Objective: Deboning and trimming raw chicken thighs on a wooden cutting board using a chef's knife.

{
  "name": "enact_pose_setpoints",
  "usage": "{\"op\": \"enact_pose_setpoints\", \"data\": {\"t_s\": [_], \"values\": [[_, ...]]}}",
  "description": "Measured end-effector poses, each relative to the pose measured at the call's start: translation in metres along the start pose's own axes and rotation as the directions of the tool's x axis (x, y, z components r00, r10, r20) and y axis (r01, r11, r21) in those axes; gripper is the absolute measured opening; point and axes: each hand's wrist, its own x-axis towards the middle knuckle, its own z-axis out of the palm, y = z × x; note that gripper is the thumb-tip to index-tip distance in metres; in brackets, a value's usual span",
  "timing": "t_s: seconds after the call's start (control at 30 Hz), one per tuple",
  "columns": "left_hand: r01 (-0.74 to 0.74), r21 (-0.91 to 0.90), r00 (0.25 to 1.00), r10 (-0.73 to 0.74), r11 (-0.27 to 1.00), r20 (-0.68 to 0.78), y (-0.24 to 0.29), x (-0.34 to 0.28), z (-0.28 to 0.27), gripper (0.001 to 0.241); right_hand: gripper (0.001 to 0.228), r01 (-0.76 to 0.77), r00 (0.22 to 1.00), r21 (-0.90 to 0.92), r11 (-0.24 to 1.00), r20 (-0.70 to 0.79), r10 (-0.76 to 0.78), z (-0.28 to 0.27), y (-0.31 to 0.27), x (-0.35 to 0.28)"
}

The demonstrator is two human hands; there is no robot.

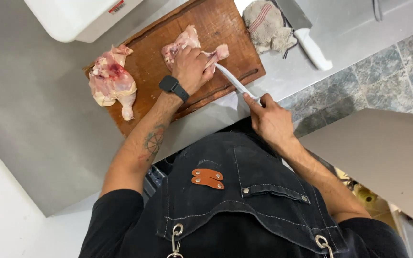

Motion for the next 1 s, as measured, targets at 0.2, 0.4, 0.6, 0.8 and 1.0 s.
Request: {"op": "enact_pose_setpoints", "data": {"t_s": [0.2, 0.4, 0.6, 0.8, 1.0], "values": [[-0.037, -0.035, 0.999, 0.037, 0.999, 0.009, -0.005, 0.004, -0.013, 0.023, 0.042, -0.045, 0.991, -0.009, 0.999, -0.129, 0.043, 0.024, -0.021, -0.006], [0.057, 0.080, 0.988, -0.068, 0.995, 0.141, 0.003, 0.017, -0.034, 0.037, 0.065, -0.122, 0.992, -0.027, 0.992, -0.020, 0.122, 0.080, -0.029, -0.008], [-0.060, -0.033, 0.997, 0.061, 0.998, 0.045, -0.011, 0.012, -0.019, 0.027, 0.055, -0.072, 0.992, -0.097, 0.993, -0.108, 0.062, 0.039, -0.027, -0.002], [-0.054, -0.044, 0.998, 0.056, 0.998, 0.043, 0.006, 0.015, -0.034, 0.026, 0.061, -0.113, 0.987, -0.037, 0.993, -0.118, 0.108, 0.079, -0.050, 0.050], [-0.030, 0.040, 1.000, 0.030, 0.999, 0.006, 0.002, 0.015, -0.020, 0.027, 0.055, -0.261, 0.961, 0.240, 0.935, 0.154, 0.229, 0.057, -0.061, 0.103]]}}
